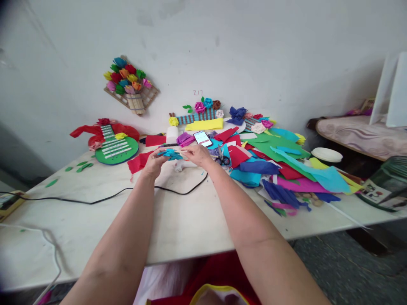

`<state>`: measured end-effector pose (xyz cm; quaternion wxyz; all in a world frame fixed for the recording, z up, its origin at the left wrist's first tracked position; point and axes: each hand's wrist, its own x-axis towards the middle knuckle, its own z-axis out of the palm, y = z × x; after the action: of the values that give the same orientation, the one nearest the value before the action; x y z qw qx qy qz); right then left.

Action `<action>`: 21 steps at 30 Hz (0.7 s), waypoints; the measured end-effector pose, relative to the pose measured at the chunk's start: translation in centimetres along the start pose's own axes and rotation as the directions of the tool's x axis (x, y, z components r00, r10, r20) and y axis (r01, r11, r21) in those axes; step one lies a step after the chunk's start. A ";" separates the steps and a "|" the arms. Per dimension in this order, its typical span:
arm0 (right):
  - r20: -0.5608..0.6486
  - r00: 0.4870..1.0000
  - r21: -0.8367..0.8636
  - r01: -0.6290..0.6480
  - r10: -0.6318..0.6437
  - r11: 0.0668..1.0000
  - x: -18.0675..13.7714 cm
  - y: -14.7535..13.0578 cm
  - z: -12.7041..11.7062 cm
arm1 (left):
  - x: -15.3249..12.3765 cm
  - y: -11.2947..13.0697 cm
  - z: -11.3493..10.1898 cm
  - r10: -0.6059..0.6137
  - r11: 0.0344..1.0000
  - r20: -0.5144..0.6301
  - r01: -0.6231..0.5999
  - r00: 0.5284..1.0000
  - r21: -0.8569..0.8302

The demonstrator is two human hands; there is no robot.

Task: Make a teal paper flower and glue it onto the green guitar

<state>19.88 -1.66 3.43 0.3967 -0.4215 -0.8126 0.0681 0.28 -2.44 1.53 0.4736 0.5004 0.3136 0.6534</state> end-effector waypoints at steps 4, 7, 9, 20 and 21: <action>-0.021 1.000 0.026 0.010 -0.010 1.000 0.1 0.7 0.2 | 0.0 0.0 -0.1 0.013 1.000 -0.005 -0.012 1.000 0.022; -0.027 1.000 0.039 0.012 -0.011 0.999 0.1 1.2 0.4 | 0.1 0.0 -0.3 0.027 0.999 -0.040 -0.026 0.999 0.018; -0.034 0.999 0.056 0.013 -0.011 0.998 0.1 1.4 0.4 | 0.3 -0.1 -0.3 0.016 1.000 -0.073 -0.017 0.997 -0.004; -0.031 1.000 0.237 0.011 -0.003 0.971 0.1 2.7 1.1 | 0.3 -0.1 -0.4 -0.007 0.983 -0.114 -0.014 0.993 -0.181; -0.027 1.000 0.258 0.000 0.007 0.966 0.2 2.8 1.2 | 0.3 0.0 -0.3 -0.006 0.981 -0.109 -0.015 0.994 -0.193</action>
<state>20.71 0.48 1.50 0.4592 -0.3688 -0.7905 0.1680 -0.05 -2.14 1.54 0.5007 0.4164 0.2728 0.7082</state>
